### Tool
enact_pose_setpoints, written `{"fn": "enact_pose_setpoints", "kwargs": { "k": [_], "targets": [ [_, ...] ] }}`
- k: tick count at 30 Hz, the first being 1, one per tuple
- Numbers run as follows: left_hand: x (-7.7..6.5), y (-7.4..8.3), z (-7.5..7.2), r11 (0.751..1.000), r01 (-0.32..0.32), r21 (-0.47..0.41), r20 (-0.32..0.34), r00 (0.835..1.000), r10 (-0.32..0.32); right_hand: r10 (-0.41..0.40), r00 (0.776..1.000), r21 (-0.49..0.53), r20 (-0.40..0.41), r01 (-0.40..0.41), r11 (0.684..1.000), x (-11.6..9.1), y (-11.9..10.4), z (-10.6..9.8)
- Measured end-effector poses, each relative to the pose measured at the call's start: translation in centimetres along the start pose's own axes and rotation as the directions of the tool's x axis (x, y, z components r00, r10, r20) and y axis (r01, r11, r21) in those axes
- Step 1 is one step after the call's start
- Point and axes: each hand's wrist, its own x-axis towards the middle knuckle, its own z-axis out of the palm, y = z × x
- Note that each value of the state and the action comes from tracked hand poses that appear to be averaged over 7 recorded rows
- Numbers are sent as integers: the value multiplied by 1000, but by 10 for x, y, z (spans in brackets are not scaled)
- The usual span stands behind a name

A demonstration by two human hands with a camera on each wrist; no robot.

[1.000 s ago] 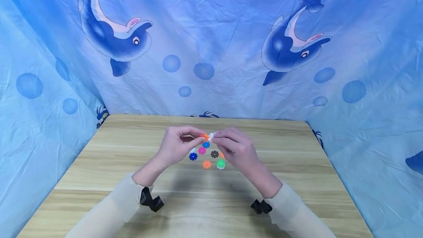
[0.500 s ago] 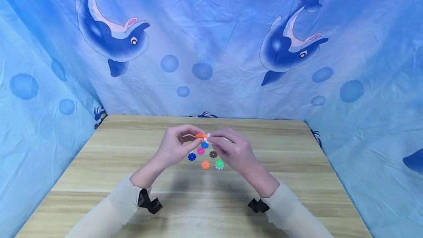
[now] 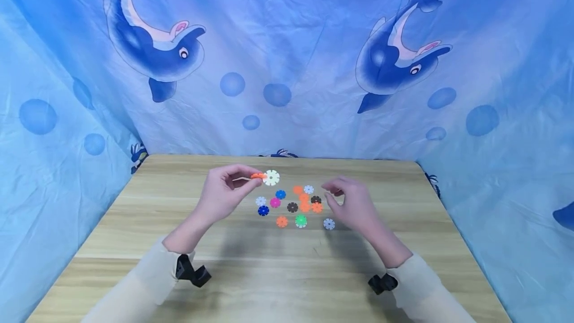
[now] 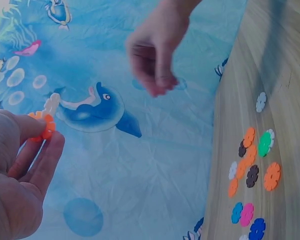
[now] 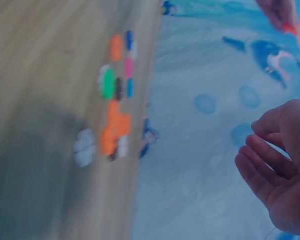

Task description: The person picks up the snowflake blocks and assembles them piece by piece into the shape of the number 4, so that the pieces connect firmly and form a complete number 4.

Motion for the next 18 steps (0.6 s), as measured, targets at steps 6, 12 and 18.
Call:
{"fn": "enact_pose_setpoints", "kwargs": {
  "k": [6,12,18],
  "targets": [
    [1,1,-3,1000,-13,-10,2,1000,13,133,977,3,164,-135,991,-7,15,5],
    [2,5,-2,999,-29,-16,17,999,29,217,929,6,300,-229,973,-8,21,25],
    [-2,9,-1,999,-37,-6,36,999,37,233,907,-18,350,-242,970,-8,27,51]
  ]
}}
